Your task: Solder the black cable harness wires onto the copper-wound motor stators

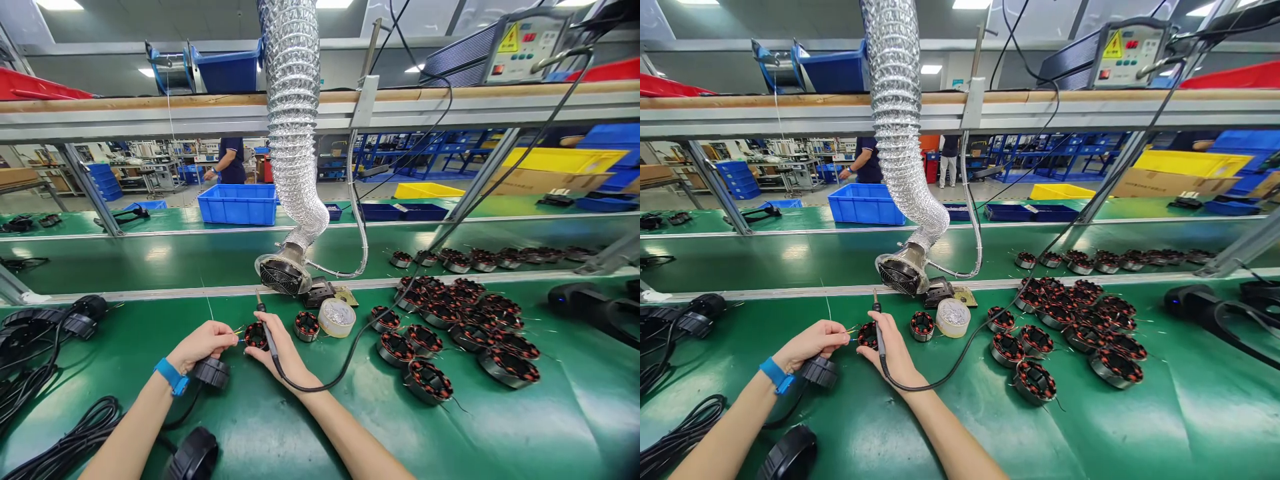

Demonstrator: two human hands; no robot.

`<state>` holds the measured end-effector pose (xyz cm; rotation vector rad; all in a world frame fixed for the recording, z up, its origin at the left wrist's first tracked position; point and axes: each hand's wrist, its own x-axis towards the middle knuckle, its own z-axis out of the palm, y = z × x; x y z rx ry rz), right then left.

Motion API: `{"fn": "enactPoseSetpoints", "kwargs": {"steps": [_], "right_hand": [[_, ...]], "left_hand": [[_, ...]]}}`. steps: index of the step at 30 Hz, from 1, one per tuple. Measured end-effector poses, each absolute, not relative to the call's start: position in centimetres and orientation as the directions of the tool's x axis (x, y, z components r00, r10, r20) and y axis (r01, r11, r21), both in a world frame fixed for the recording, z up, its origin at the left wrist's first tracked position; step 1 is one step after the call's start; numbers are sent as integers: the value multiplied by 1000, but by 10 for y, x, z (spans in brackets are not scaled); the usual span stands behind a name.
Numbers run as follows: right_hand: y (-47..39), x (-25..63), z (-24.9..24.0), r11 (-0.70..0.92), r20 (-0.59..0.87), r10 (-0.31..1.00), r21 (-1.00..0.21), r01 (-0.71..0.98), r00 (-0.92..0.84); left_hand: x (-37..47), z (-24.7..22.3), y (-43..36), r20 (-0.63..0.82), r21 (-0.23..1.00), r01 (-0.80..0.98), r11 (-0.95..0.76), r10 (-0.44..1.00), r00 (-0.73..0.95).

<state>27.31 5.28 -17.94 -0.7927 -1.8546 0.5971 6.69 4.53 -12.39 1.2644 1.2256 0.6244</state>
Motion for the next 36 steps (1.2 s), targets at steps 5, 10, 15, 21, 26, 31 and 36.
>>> {"fn": "enactPoseSetpoints", "kwargs": {"steps": [5, 10, 15, 21, 26, 31, 36], "right_hand": [[45, 275, -157, 655, 631, 756, -720, 230, -175], [31, 276, -147, 606, 632, 767, -770, 197, 113], [24, 276, -145, 678, 699, 713, -709, 193, 65], [23, 273, -142, 710, 736, 676, -661, 243, 28], [23, 273, -142, 703, 728, 685, -663, 258, 3], [23, 273, -141, 709, 735, 678, -652, 269, -2], [23, 273, -140, 715, 743, 669, -637, 287, -18]], "left_hand": [[67, -123, 45, -330, 937, 222, 271, 896, 296], [67, -121, 43, -344, 933, 212, 290, 893, 290], [66, -123, 43, -347, 933, 203, 297, 894, 284], [67, -123, 44, -335, 937, 203, 285, 898, 285], [68, -124, 44, -339, 935, 210, 287, 899, 278], [67, -124, 45, -333, 937, 210, 280, 899, 284], [67, -123, 44, -329, 938, 209, 276, 899, 290]]}}
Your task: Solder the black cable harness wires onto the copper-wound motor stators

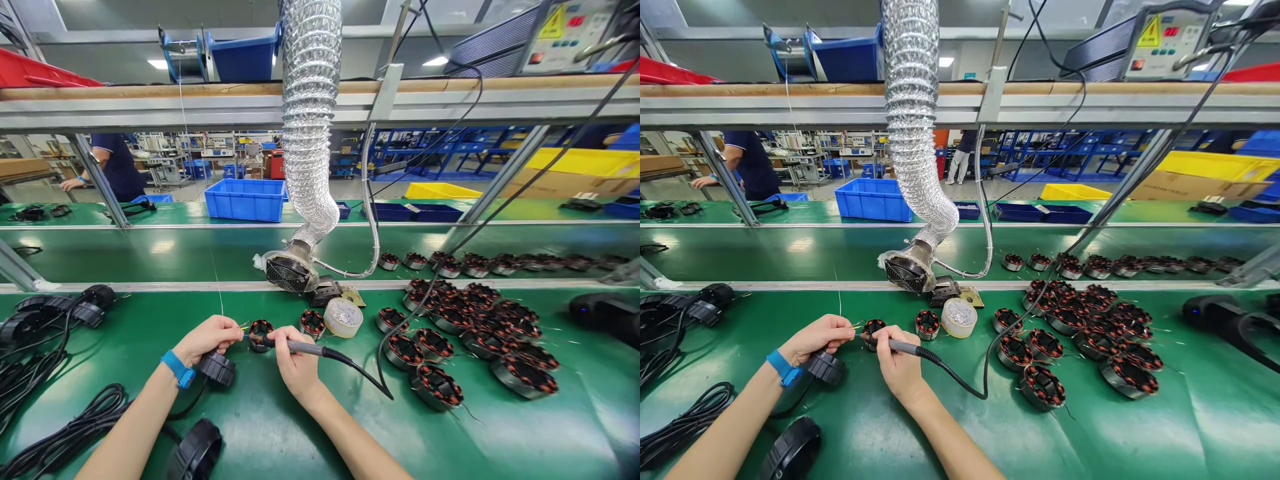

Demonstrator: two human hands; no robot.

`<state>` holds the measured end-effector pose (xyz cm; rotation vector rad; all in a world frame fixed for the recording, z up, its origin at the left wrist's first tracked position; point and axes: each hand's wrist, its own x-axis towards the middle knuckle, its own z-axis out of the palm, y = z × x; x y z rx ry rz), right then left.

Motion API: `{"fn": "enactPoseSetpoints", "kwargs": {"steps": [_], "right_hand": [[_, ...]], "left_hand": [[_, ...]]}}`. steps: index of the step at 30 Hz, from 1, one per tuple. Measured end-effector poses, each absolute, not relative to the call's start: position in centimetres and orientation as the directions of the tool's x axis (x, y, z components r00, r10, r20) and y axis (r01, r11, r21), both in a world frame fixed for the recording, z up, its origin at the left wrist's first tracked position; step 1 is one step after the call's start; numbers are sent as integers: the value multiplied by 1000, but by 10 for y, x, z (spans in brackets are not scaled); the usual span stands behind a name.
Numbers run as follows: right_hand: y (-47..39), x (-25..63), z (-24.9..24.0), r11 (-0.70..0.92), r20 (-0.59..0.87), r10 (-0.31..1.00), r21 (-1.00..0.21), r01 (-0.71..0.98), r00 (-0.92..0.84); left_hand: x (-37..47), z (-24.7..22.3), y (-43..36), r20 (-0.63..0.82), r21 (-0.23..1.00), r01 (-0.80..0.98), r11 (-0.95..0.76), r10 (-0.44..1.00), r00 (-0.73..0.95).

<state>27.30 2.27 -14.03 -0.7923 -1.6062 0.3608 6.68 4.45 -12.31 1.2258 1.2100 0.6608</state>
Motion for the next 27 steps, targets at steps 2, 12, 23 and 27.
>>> {"fn": "enactPoseSetpoints", "kwargs": {"steps": [2, 12, 23, 27], "right_hand": [[22, 273, -140, 715, 744, 669, -637, 288, -14], [22, 276, -138, 699, 738, 673, -658, 278, 56], [25, 277, -139, 699, 759, 650, -612, 370, 29], [28, 276, -141, 709, 766, 641, -570, 415, -43]], "left_hand": [[67, -123, 44, -332, 937, 212, 278, 898, 290], [69, -121, 44, -334, 934, 228, 275, 898, 284], [70, -119, 42, -348, 927, 243, 285, 895, 278], [70, -118, 41, -351, 926, 242, 288, 893, 282]]}}
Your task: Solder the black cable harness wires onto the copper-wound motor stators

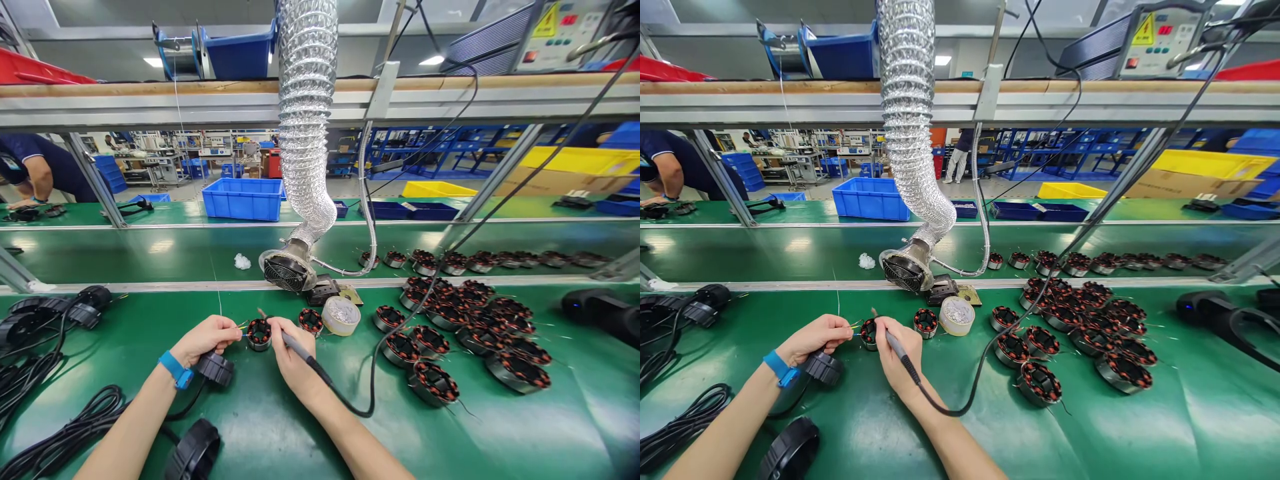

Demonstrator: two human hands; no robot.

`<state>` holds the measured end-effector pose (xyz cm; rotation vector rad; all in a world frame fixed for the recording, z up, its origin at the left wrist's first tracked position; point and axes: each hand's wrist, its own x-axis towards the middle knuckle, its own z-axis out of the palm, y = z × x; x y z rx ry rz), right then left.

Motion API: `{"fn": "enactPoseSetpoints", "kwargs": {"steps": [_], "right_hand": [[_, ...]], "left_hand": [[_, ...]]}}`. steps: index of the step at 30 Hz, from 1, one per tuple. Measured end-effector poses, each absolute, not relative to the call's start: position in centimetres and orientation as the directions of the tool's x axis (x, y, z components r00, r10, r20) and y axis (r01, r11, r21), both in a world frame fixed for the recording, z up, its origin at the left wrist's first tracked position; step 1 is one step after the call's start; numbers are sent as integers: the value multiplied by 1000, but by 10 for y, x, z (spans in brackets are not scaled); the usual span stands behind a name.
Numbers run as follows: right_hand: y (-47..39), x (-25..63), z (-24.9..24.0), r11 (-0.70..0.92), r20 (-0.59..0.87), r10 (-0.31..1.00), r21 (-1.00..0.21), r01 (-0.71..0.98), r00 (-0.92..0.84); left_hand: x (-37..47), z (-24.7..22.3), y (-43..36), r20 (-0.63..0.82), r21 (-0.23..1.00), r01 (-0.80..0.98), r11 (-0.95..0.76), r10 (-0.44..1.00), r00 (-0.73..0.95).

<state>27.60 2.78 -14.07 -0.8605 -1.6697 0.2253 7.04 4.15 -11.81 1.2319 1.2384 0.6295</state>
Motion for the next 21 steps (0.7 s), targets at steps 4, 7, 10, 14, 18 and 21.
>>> {"fn": "enactPoseSetpoints", "kwargs": {"steps": [4, 7, 10, 14, 18, 21], "right_hand": [[34, 274, -147, 707, 773, 621, -481, 518, -131], [38, 273, -151, 696, 752, 637, -465, 548, -171], [40, 271, -154, 689, 709, 672, -492, 533, -214], [42, 271, -162, 680, 654, 706, -519, 519, -271], [48, 273, -172, 686, 608, 722, -565, 460, -330], [52, 276, -175, 695, 604, 718, -600, 396, -346]], "left_hand": [[70, -117, 42, -355, 925, 243, 292, 892, 280], [70, -119, 42, -350, 928, 237, 289, 894, 279], [70, -121, 43, -337, 934, 222, 281, 897, 285], [67, -121, 43, -324, 939, 217, 269, 901, 288], [56, -118, 43, -314, 947, 174, 270, 893, 322], [48, -117, 44, -338, 941, 119, 317, 878, 339]]}}
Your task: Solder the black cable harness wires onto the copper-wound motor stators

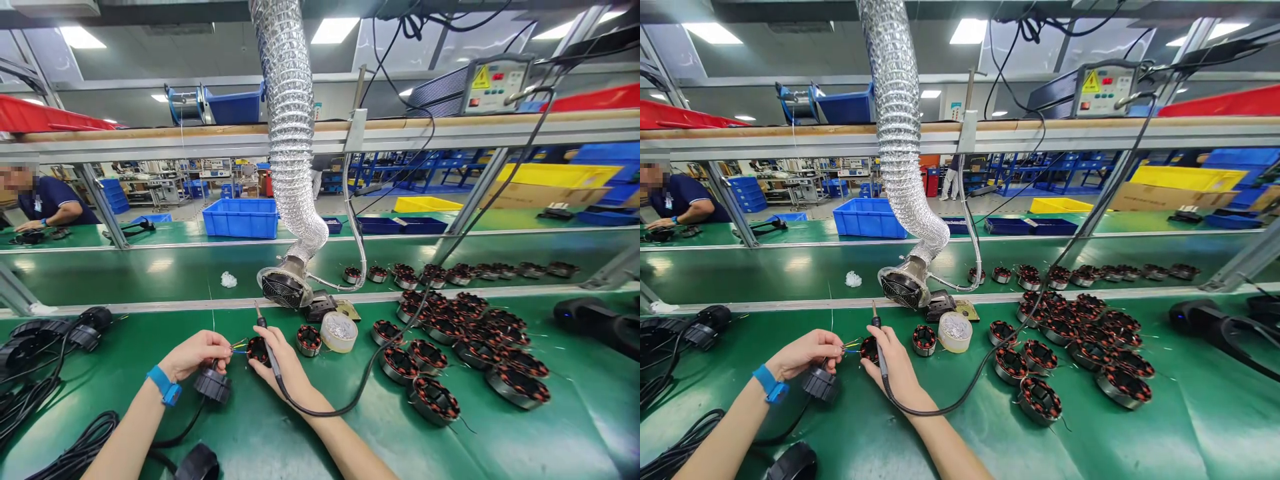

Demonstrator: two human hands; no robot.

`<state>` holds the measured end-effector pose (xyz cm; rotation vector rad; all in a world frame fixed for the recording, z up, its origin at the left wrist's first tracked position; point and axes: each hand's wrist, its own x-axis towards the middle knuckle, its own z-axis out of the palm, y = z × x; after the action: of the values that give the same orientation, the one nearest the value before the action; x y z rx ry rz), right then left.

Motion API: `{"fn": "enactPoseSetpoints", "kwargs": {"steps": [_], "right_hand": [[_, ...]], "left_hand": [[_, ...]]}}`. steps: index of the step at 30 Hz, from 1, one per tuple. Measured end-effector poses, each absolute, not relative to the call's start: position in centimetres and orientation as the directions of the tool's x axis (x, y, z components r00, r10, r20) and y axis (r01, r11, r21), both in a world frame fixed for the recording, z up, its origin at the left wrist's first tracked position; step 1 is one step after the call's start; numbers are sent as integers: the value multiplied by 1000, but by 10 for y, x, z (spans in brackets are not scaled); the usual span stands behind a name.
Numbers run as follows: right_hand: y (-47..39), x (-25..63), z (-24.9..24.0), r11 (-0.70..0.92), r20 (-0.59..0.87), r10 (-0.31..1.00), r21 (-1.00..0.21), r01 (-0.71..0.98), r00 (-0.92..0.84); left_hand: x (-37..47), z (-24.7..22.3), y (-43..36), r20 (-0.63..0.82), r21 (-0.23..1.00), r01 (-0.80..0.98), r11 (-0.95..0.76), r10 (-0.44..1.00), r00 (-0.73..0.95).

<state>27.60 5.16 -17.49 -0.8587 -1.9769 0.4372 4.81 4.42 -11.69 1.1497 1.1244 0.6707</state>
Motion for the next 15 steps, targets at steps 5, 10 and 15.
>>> {"fn": "enactPoseSetpoints", "kwargs": {"steps": [5, 10, 15], "right_hand": [[55, 280, -173, 685, 588, 728, -644, 340, -352], [56, 278, -174, 673, 570, 738, -659, 336, -361], [52, 274, -174, 679, 578, 733, -656, 331, -359]], "left_hand": [[53, -121, 48, -299, 948, 199, 249, 911, 283], [69, -125, 47, -269, 924, 343, 168, 924, 272], [77, -127, 44, -271, 913, 371, 168, 931, 244]]}}
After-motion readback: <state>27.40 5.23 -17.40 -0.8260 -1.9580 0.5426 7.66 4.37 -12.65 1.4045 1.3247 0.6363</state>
